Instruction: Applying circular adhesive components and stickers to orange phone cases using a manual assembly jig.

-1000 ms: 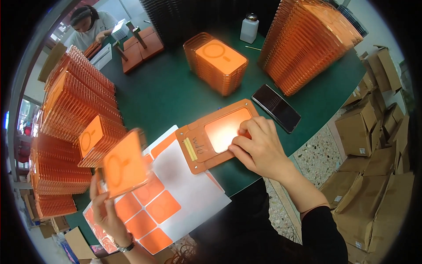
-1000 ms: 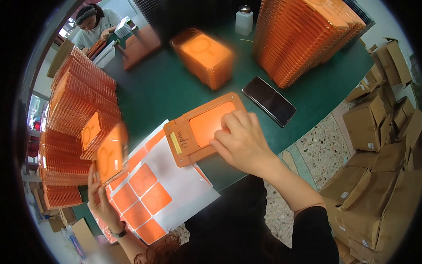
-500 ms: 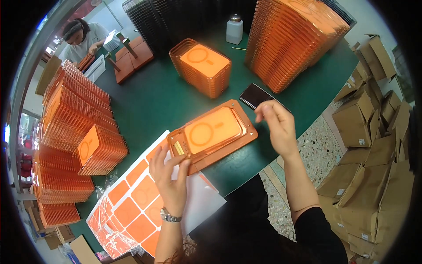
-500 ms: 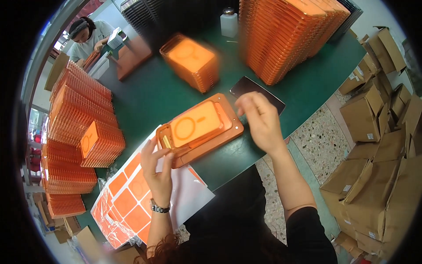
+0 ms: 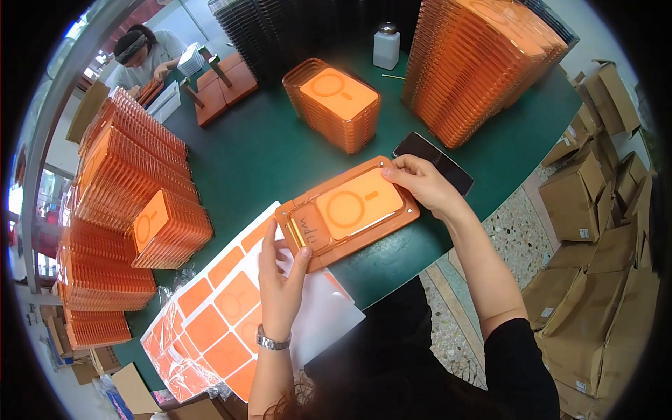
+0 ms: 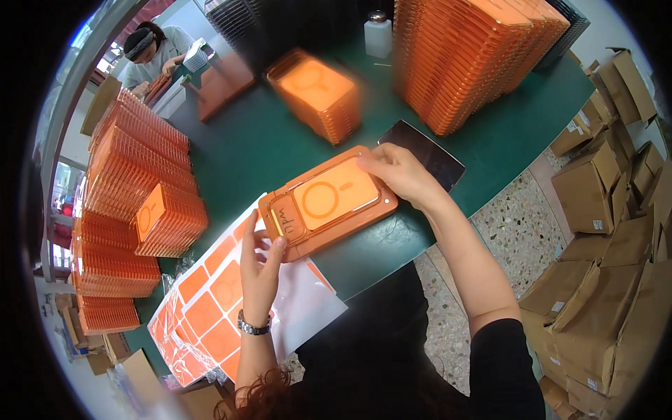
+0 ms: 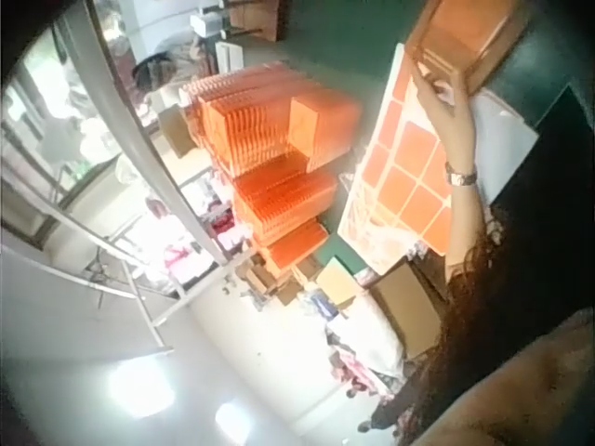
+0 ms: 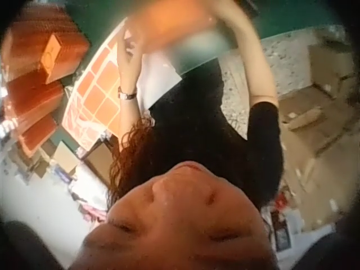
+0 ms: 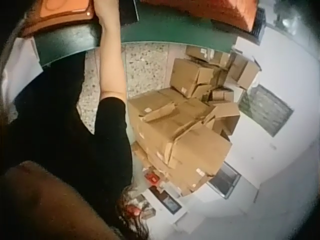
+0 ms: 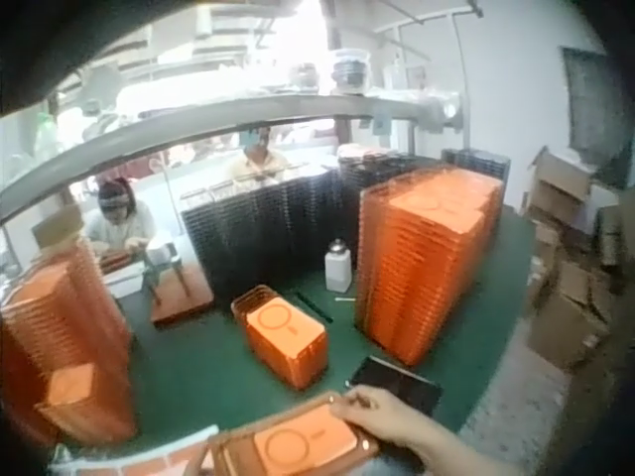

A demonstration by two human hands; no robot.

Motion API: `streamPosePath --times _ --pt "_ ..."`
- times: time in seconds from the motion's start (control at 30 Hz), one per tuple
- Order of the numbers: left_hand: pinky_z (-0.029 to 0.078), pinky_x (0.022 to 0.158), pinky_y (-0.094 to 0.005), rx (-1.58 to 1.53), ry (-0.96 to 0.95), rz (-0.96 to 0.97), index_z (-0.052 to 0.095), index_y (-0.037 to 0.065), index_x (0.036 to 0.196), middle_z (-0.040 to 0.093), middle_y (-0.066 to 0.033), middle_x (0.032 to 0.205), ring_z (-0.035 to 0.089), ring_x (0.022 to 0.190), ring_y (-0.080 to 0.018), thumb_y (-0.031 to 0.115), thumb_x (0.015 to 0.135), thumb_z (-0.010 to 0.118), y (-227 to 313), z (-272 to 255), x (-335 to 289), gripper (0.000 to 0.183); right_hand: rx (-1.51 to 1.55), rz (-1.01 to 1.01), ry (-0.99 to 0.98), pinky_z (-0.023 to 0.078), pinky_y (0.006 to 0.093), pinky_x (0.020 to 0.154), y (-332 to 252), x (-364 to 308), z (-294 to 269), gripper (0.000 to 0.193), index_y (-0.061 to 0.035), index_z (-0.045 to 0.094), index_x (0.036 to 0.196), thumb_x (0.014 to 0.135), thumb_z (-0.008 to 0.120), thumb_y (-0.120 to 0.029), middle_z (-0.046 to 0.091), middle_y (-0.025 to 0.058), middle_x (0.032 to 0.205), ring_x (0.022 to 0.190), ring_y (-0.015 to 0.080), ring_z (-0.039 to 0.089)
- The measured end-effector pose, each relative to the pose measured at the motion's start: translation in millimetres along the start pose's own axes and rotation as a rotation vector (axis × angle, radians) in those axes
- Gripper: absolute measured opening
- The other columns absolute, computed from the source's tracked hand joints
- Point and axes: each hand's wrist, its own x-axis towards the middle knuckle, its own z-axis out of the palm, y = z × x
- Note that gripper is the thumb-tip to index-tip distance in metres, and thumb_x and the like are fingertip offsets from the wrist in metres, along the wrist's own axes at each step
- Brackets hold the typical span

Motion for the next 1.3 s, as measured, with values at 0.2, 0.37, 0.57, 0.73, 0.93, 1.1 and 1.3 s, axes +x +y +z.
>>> streamPosePath --times 0.2,0.37,0.57,0.73,0.93,1.1,1.3 --pt "0.044 0.079 -0.0275 -0.348 -0.235 -0.25 0.031 0.008 0.159 0.058 -0.0029 0.094 0.05 0.086 -0.0128 0.021 0.09 0.077 -3 -3 10 0.084 0.005 -0.07 0.02 0.046 0.0223 0.075 0 2 -3 0.039 0.0023 0.064 0.111 0.097 0.07 -0.034 0.065 0.0017 0.091 0.082 0.0059 0.057" --pt "0.039 0.097 -0.0413 0.1 -0.191 -0.012 0.03 0.011 0.16 0.046 -0.0216 0.138 0.047 0.119 -0.0297 0.035 0.087 0.079 -10 -12 14 0.092 -0.782 -0.626 -0.042 0.041 0.0362 0.104 -27 -27 -17 0.079 -0.0065 0.057 0.141 0.076 0.086 -0.042 0.055 0.0144 0.126 0.12 0.0261 0.05" --pt "0.021 0.119 -0.055 0.251 -0.281 0.187 0.028 0.012 0.16 0.025 -0.0261 0.162 0.028 0.149 -0.04 0.045 0.086 0.077 -6 -22 29 0.094 -1.017 -0.507 -0.094 0.034 0.0439 0.113 -49 -36 -14 0.091 -0.0146 0.057 0.143 0.067 0.087 -0.054 0.048 0.0193 0.135 0.131 0.0361 0.041" --pt "0.02 0.121 -0.0591 0.175 -0.417 0.468 0.033 0.009 0.157 0.048 -0.0177 0.147 0.042 0.14 -0.0373 0.045 0.08 0.081 -7 -20 53 0.097 -0.998 -0.759 -0.156 0.032 0.0471 0.115 -50 -31 -15 0.099 -0.0079 0.051 0.147 0.068 0.087 -0.055 0.045 0.0196 0.148 0.134 0.0385 0.042" --pt "0.021 0.119 -0.063 0.193 -0.203 0.671 0.038 0.01 0.153 0.049 -0.019 0.138 0.044 0.135 -0.039 0.053 0.079 0.077 -16 -10 62 0.094 -0.873 -0.775 -0.373 0.035 0.0456 0.114 -65 -19 6 0.086 -0.0066 0.053 0.145 0.074 0.087 -0.042 0.05 0.0193 0.143 0.133 0.0356 0.047" --pt "0.006 0.121 -0.0623 -0.094 0.035 0.577 0.009 0.011 0.163 0.005 -0.0249 0.168 0.009 0.154 -0.0455 0.055 0.086 0.07 6 -25 75 0.108 -0.709 -0.865 -0.053 0.04 0.0391 0.108 -95 -20 6 0.085 -0.0016 0.055 0.141 0.069 0.089 -0.032 0.052 0.0133 0.128 0.125 0.0289 0.052" --pt "0.02 0.122 -0.0507 -0.188 0.021 0.362 0.019 0.005 0.161 0.005 -0.0261 0.168 0.013 0.154 -0.0437 0.023 0.088 0.073 -5 -49 30 0.092 -1.028 -0.472 0.434 0.052 0.0464 0.096 -141 62 22 0.089 0.0083 0.059 0.125 0.077 0.071 -0.066 0.056 0.025 0.123 0.11 0.0406 0.064"
